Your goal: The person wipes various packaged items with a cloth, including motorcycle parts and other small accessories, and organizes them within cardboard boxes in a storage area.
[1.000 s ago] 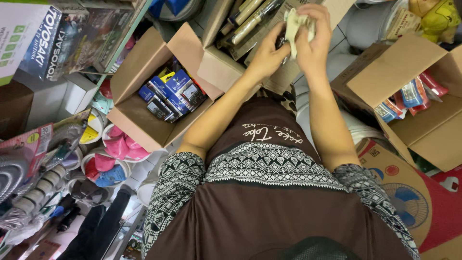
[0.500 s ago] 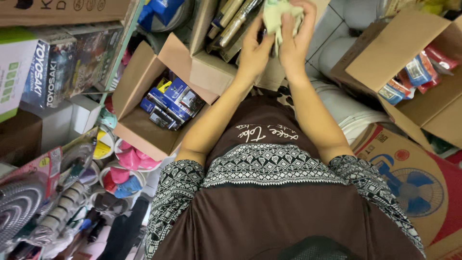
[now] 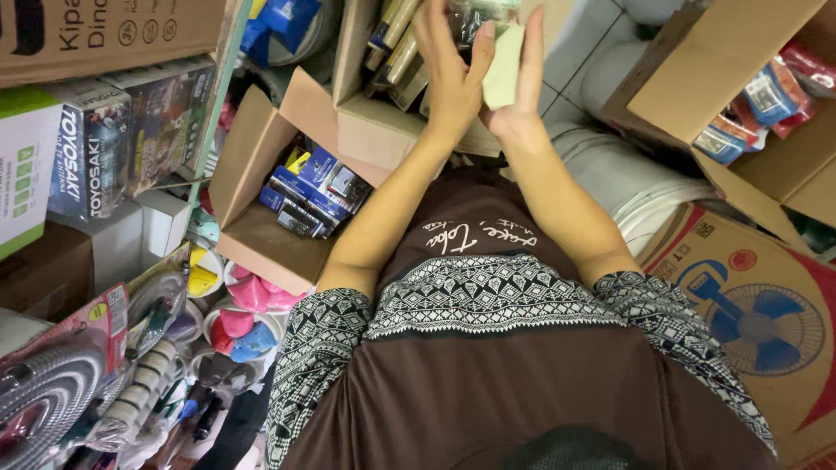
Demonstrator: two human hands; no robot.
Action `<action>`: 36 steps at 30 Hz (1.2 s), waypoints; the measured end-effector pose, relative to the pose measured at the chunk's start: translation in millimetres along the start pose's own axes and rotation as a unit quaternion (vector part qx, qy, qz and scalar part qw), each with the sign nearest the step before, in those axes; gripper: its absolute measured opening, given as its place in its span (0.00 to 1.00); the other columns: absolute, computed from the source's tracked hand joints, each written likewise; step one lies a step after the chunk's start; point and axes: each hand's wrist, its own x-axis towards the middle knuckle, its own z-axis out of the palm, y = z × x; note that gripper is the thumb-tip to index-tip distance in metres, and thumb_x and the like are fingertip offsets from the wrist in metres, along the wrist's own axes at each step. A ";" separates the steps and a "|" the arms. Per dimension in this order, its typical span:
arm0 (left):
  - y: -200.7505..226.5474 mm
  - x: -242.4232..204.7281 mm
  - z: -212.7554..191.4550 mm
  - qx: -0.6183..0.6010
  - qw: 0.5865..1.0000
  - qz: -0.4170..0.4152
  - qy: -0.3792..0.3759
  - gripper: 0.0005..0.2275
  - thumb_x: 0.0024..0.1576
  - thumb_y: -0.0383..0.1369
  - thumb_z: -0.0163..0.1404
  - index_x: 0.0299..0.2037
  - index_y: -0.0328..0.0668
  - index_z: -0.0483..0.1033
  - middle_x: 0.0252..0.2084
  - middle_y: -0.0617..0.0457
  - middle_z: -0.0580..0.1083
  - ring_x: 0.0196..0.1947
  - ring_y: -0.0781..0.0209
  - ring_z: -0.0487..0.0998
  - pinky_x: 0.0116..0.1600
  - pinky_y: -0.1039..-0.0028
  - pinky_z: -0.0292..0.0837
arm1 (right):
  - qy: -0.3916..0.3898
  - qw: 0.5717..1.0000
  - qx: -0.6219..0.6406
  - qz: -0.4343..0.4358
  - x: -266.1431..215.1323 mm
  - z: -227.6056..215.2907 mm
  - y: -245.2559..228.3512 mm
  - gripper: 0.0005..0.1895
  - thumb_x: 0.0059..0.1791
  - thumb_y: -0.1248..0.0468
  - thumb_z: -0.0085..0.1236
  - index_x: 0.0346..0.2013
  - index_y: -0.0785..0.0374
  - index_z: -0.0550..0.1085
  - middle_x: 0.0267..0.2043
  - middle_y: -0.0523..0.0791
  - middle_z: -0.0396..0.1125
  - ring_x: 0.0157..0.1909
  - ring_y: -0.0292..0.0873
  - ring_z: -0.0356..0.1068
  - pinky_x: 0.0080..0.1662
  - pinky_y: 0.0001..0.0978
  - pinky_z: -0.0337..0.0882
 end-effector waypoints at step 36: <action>-62.3 -27.1 10.4 -0.419 0.798 -0.423 -0.088 0.23 0.69 0.45 0.51 0.55 0.22 0.74 0.46 0.41 0.77 0.42 0.55 0.76 0.48 0.66 0.73 | -0.003 0.872 -0.317 -0.374 -9.9 21.4 -62.8 0.19 0.52 0.71 0.46 0.59 0.60 0.65 0.51 0.43 0.64 0.48 0.37 0.64 0.51 0.29 0.67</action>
